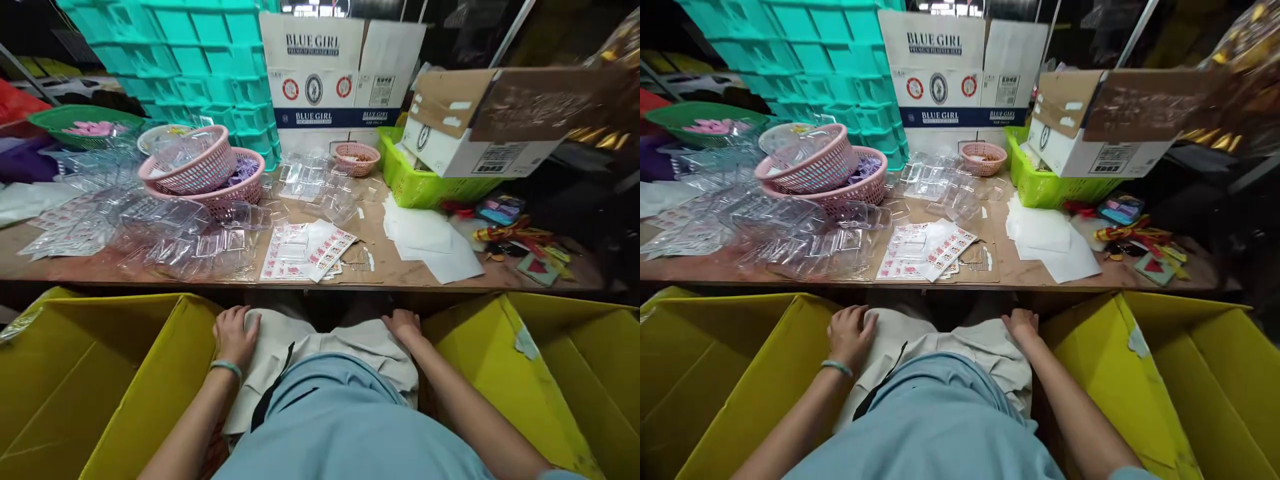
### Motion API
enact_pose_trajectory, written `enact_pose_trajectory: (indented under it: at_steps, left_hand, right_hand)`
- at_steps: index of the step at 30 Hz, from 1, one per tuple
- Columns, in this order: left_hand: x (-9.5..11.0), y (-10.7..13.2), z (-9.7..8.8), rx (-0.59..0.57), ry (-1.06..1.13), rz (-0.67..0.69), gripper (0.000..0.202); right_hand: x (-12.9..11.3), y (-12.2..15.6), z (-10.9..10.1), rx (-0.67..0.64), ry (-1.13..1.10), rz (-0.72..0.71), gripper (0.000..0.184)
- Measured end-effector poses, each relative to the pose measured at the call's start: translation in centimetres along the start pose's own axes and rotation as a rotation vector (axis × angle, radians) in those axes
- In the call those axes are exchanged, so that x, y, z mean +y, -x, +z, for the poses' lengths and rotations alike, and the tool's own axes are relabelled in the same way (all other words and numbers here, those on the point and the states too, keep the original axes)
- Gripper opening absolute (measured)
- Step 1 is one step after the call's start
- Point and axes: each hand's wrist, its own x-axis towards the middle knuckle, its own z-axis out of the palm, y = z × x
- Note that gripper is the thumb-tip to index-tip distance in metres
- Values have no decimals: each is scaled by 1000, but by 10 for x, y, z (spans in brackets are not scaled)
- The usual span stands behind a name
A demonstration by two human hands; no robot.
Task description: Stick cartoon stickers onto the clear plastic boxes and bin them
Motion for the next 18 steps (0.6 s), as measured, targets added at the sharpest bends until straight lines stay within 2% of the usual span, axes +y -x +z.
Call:
enact_pose_trajectory:
  at_steps: [2, 4, 8, 10, 13, 18]
  left_hand:
    - [1, -11, -1, -149, -57, -117, 47]
    - [5, -21, -6, -230, -67, -139, 45]
    - [9, -24, -19, -287, -42, 11, 30]
    - [7, -13, -25, -334, -37, 99, 25]
    - [2, 16, -31, -426, -28, 227, 20]
    - [-2, 60, -50, -570, 16, 425, 26]
  right_hand:
    - [6, 3, -5, -7, -23, 31, 31]
    - [7, 6, -12, -7, -53, 20, 31]
    - [14, 26, -27, 12, -110, -139, 29]
    - [20, 43, -30, -5, -126, -248, 23]
    - [26, 73, -25, -73, -137, -404, 15]
    - [33, 122, -17, -196, -113, -583, 9]
